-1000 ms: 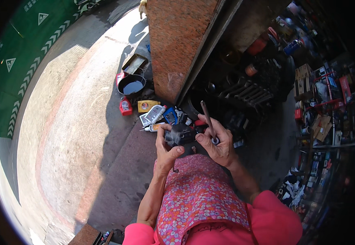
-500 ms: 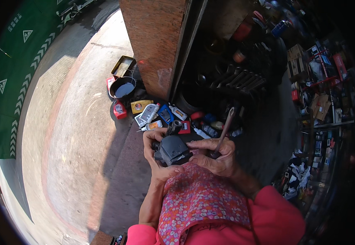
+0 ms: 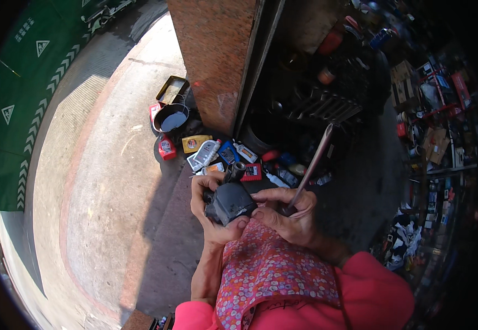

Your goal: The person uses a screwdriver to disassemble a small mechanical part, likely a brake caliper, in a cluttered workshop. They remove screws and separate the housing from the internal components.

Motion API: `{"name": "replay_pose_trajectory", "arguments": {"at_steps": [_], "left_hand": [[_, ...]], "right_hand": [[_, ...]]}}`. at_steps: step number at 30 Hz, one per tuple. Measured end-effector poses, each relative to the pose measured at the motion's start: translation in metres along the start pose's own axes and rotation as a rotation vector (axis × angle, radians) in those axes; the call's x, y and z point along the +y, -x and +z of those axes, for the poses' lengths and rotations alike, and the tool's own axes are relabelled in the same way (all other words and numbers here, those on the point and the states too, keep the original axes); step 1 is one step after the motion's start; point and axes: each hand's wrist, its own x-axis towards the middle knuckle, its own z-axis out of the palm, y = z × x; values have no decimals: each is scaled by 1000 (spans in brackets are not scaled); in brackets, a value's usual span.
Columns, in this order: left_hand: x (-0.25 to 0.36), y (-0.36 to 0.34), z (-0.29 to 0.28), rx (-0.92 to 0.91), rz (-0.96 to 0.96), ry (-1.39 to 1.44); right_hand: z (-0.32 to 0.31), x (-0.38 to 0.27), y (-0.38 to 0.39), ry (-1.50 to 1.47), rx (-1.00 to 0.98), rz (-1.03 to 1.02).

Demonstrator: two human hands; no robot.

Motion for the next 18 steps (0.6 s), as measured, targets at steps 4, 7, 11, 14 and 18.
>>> {"name": "replay_pose_trajectory", "arguments": {"at_steps": [4, 7, 11, 14, 18], "left_hand": [[4, -1, 11, 135, -308, 205], [2, 5, 16, 220, -569, 544], [-6, 5, -3, 129, -610, 671], [-17, 11, -15, 174, -625, 618], [-11, 11, -18, 197, -629, 582]], "right_hand": [[11, 11, -21, 25, 86, 8], [10, 25, -39, -291, 58, 312], [-7, 43, -44, -437, 47, 530], [-23, 59, -36, -384, -2, 566], [-23, 63, -24, -370, 41, 577]]}}
